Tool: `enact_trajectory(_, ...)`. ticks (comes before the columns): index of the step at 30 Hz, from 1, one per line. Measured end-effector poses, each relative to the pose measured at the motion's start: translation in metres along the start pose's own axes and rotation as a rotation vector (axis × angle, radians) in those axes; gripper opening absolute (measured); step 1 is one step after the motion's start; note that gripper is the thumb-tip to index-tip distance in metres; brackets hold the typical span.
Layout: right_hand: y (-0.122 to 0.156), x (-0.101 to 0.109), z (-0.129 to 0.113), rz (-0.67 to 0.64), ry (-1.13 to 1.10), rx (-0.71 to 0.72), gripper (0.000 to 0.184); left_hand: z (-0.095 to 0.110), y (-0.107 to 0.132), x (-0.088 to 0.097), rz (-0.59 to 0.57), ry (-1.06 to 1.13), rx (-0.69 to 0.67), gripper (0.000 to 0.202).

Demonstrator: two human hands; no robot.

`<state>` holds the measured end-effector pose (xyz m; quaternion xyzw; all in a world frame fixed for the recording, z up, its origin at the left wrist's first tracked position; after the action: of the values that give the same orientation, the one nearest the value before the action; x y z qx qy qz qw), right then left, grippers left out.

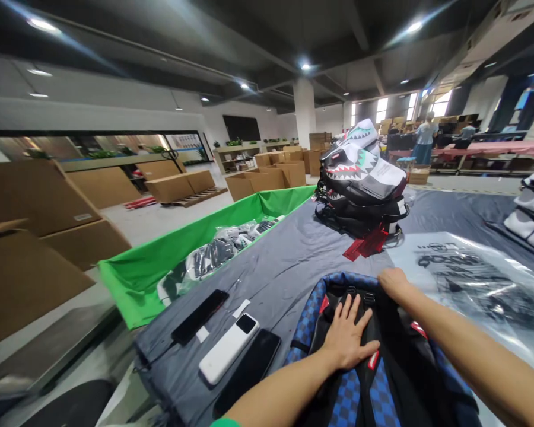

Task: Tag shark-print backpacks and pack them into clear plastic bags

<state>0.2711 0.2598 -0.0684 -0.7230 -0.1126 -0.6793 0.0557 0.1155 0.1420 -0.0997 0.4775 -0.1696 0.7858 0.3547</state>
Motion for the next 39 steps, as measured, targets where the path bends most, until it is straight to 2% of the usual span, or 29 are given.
enact_trajectory(3,-0.038,0.011,-0.063,0.035,-0.059,0.123,0.032,-0.001,0.003,0.001,-0.011,0.003,0.007,0.084)
enact_trajectory(5,-0.062,0.007,-0.091,0.036,-0.094,0.148,0.038,-0.004,0.003,0.001,-0.008,0.003,0.008,0.082)
enact_trajectory(8,-0.084,-0.006,-0.104,0.058,-0.127,0.095,0.033,-0.008,-0.003,0.001,0.014,-0.031,-0.024,0.079)
enact_trajectory(11,-0.081,-0.011,-0.103,0.139,-0.161,0.054,0.030,-0.013,-0.013,-0.002,0.006,-0.140,-0.014,0.076)
enact_trajectory(13,-0.062,-0.009,-0.107,0.198,-0.186,0.064,0.035,-0.017,-0.019,0.000,0.027,-0.165,0.008,0.068)
enact_trajectory(16,-0.004,-0.010,-0.123,0.219,-0.230,0.179,0.046,-0.023,-0.024,0.017,0.154,0.041,0.019,0.051)
enact_trajectory(19,0.076,-0.021,-0.150,0.163,-0.299,0.449,0.032,-0.039,-0.027,0.036,0.266,0.250,0.089,0.036)
enact_trajectory(20,0.101,-0.025,-0.156,0.152,-0.333,0.518,0.028,-0.044,-0.028,0.041,0.290,0.279,0.122,0.037)
enact_trajectory(22,0.135,-0.037,-0.158,0.161,-0.393,0.540,0.030,-0.049,-0.024,0.048,0.312,0.309,0.165,0.031)
enact_trajectory(24,0.146,-0.051,-0.150,0.205,-0.395,0.419,0.033,-0.044,-0.011,0.049,0.306,0.316,0.184,0.033)
enact_trajectory(27,0.142,-0.066,-0.139,0.278,-0.299,0.283,0.038,-0.028,0.031,0.041,0.246,0.257,0.177,0.035)
enact_trajectory(30,0.134,-0.069,-0.135,0.324,-0.243,0.215,0.043,-0.013,0.082,0.025,0.125,0.162,0.180,0.029)
enact_trajectory(33,0.131,-0.065,-0.134,0.330,-0.247,0.173,0.043,-0.001,0.118,0.015,0.010,0.094,0.191,0.024)
enact_trajectory(35,0.129,-0.063,-0.134,0.321,-0.248,0.152,0.042,0.010,0.131,0.016,-0.049,0.070,0.201,0.023)
enact_trajectory(37,0.128,-0.062,-0.135,0.315,-0.253,0.127,0.041,0.031,0.141,0.024,-0.073,0.003,0.175,0.020)
enact_trajectory(39,0.126,-0.063,-0.135,0.320,-0.264,0.104,0.039,0.064,0.148,0.035,-0.029,-0.154,0.032,0.032)
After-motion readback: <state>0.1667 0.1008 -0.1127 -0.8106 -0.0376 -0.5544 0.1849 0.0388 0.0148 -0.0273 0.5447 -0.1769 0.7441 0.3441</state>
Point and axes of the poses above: each hand's wrist, its own y-axis away from the middle knuckle, its own x-axis out of the back of the hand, z = x × y, the point moved 8 cm from there along -y, towards the middle knuckle, and after that the axes turned 5 degrees about -z, right-handed, at the moved point
